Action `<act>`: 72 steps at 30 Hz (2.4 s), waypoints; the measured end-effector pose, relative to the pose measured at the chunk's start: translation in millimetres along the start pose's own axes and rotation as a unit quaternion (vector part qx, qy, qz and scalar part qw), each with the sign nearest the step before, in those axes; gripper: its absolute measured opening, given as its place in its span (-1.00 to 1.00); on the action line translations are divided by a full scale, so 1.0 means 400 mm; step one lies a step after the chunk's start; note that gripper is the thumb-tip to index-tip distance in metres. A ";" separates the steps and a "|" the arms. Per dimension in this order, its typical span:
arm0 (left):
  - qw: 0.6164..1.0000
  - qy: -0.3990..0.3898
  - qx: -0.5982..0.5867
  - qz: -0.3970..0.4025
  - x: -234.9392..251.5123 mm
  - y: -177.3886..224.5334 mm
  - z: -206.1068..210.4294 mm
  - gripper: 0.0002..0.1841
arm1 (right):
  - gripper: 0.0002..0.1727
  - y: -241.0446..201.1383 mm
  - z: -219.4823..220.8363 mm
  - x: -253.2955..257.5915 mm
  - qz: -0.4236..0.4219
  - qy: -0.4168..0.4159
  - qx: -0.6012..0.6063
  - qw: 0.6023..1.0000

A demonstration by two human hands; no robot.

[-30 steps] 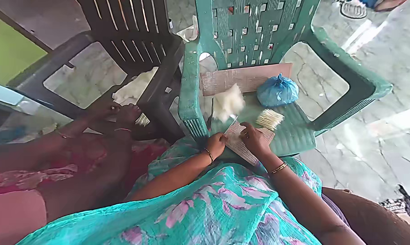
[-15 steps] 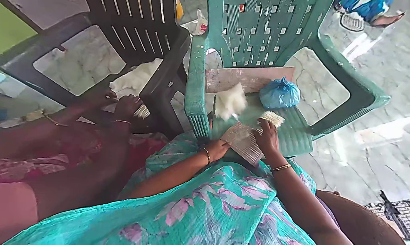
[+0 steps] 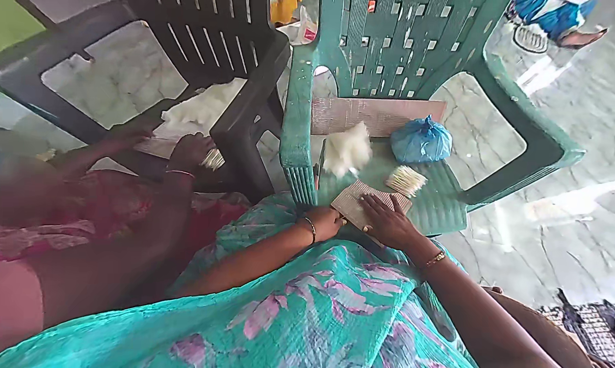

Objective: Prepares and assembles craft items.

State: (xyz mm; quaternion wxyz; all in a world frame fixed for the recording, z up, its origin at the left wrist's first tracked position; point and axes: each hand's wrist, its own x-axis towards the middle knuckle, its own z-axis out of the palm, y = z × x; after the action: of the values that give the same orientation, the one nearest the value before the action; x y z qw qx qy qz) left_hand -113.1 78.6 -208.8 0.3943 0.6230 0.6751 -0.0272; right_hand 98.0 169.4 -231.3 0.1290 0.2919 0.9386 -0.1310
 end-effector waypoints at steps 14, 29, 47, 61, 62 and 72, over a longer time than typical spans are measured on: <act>0.993 0.066 -0.090 0.028 0.001 -0.010 0.009 -0.54 | -0.26 0.034 -0.005 -0.096 0.010 0.120 0.023 0.992; 0.998 0.005 -0.031 0.049 -0.006 -0.004 0.022 -0.59 | -0.10 -0.026 0.036 -0.090 -0.033 -0.014 -0.024 0.999; 0.986 0.116 -0.115 -0.016 0.009 -0.044 0.013 -0.61 | -0.19 -0.004 -0.009 0.048 0.013 0.082 0.028 0.996; 0.994 0.044 -0.089 0.042 -0.017 -0.028 0.034 -0.63 | -0.20 -0.051 0.055 -0.161 -0.030 0.060 0.020 0.998; 0.994 0.046 -0.088 0.045 -0.020 -0.028 0.038 -0.63 | -0.31 -0.048 0.073 -0.170 -0.054 0.149 0.023 0.987; 0.983 0.090 -0.082 0.139 -0.072 0.001 0.050 -0.65 | -0.79 -0.036 0.107 -0.145 0.003 0.395 0.041 0.918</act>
State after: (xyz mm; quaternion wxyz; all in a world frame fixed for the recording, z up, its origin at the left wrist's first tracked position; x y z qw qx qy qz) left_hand -105.2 44.4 -206.2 0.3812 0.6766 0.6144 0.1395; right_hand 142.9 114.6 -250.2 -0.2640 0.3274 0.9062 -0.0432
